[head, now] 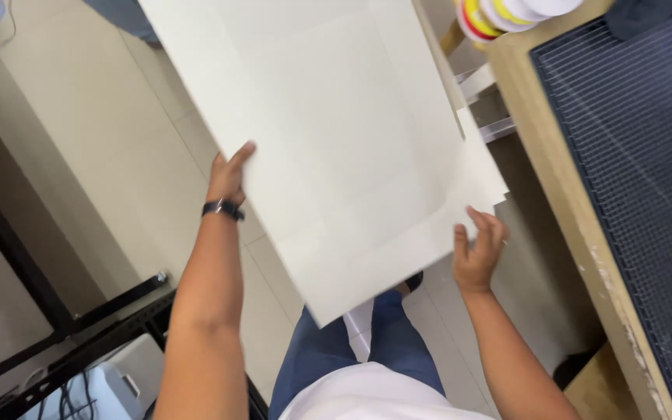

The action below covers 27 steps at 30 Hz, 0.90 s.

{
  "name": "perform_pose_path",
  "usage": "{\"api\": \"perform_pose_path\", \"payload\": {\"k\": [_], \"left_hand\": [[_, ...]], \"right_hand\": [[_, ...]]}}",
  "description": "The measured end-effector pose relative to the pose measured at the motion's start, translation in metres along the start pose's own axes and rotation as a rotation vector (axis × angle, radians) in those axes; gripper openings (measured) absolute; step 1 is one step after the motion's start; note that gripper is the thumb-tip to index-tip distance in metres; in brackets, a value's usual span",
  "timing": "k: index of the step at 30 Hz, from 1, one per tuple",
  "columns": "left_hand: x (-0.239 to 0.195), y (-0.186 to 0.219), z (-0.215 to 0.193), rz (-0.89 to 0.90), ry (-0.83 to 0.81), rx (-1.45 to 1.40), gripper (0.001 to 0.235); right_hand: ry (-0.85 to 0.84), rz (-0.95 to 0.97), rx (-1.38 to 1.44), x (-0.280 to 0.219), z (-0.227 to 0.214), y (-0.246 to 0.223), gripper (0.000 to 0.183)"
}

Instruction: Applying glue to cardboard pieces, mounting them on a white sheet, smoothing the surface with a squeegee, and trimming excess material with a utility knife.

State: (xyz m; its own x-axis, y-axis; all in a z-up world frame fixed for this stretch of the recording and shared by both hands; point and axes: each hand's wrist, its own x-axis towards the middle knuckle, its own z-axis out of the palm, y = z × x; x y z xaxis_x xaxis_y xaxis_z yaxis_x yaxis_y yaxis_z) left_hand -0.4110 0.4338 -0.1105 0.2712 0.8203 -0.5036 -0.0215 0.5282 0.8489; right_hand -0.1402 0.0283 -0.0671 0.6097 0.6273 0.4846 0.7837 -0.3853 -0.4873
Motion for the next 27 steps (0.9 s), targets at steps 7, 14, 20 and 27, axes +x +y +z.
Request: {"api": "perform_pose_path", "payload": {"k": [7, 14, 20, 27], "left_hand": [[0.099, -0.045, -0.002, 0.175, 0.182, 0.414, 0.070], [0.054, -0.081, -0.008, 0.003, 0.232, 0.567, 0.082], [0.001, -0.072, -0.008, -0.181, 0.191, 0.372, 0.080], [0.005, -0.051, -0.009, -0.222, 0.022, 0.094, 0.050]], "right_hand": [[-0.392, -0.074, -0.007, 0.025, 0.109, -0.053, 0.035], [-0.655, -0.001, -0.261, 0.035, 0.144, -0.063, 0.047], [-0.841, 0.060, -0.398, 0.036, 0.152, -0.054, 0.057], [-0.812, 0.117, -0.486, 0.070, 0.171, -0.058, 0.062]]}}
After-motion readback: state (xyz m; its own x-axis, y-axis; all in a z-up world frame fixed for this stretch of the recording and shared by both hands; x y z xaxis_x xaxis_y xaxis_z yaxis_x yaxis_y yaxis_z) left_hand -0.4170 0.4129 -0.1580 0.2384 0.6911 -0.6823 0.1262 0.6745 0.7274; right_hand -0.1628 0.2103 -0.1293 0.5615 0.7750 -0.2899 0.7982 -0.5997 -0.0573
